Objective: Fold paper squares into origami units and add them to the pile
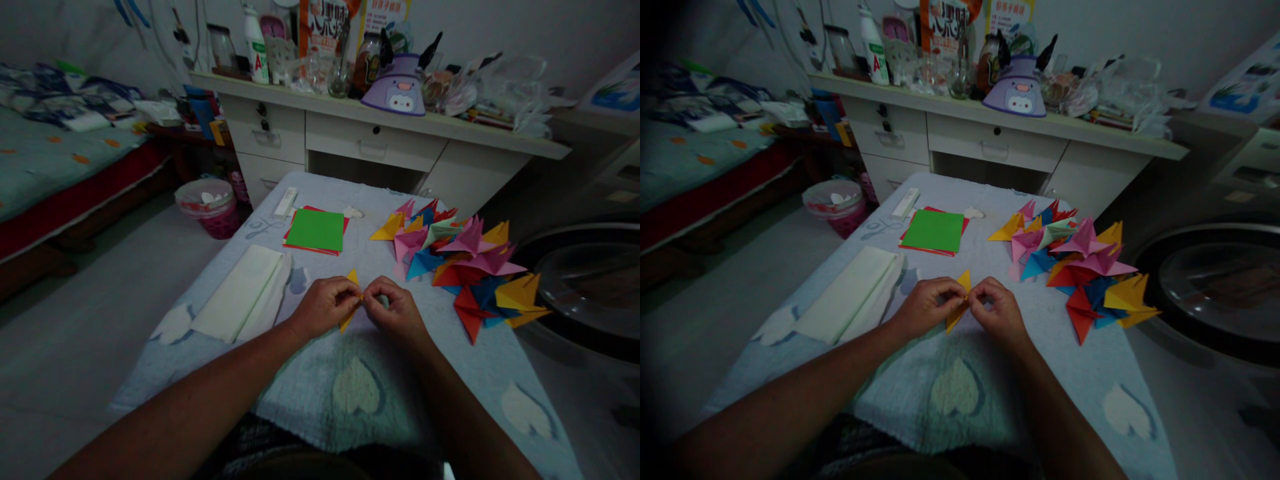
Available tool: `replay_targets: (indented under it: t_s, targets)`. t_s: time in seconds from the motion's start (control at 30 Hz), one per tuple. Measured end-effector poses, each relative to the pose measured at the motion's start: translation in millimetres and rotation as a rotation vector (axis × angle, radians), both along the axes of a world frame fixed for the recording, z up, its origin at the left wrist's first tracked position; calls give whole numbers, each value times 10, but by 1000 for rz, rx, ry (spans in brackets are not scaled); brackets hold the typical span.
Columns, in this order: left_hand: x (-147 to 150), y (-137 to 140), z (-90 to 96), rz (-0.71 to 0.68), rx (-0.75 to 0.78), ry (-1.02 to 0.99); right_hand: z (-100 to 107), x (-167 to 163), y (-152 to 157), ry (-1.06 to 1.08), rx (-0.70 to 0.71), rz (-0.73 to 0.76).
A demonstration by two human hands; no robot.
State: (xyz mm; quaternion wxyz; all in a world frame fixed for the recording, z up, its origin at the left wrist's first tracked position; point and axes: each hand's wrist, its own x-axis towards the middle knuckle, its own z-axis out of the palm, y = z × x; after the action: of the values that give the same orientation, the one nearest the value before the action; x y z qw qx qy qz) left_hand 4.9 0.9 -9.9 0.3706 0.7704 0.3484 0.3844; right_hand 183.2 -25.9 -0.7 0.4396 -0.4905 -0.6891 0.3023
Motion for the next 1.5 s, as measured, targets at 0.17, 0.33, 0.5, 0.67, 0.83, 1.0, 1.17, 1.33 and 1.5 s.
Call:
replay_targets:
  t_s: [0.17, 0.33, 0.5, 0.67, 0.83, 1.0, 1.17, 1.33, 1.5]
  targets:
    - [3, -2, 7, -8, 18, 8, -24, 6, 8, -46, 22, 6]
    - [-1, -12, 24, -23, 40, 0, 0, 17, -2, -111, 54, 18]
    - [-4, -28, 31, -34, 74, 3, 29, 31, -15, -145, 78, 35]
    - [-3, -31, 23, -51, 112, 26, 47, 27, -27, -141, 48, 40]
    - [-1, -29, 20, -62, 137, 35, 46, 31, -21, -146, 71, 53]
    - [-8, -30, 22, -63, 113, 33, 38, 49, -3, -152, 90, 70]
    - [-11, -18, 6, -73, 123, 33, 30, 48, 6, -169, 93, 78]
    - [-9, -16, 4, -68, 124, 48, 33, 57, 6, -186, 88, 93]
    - [-2, -30, 24, -68, 98, 29, 69, 60, -13, -164, 28, 104]
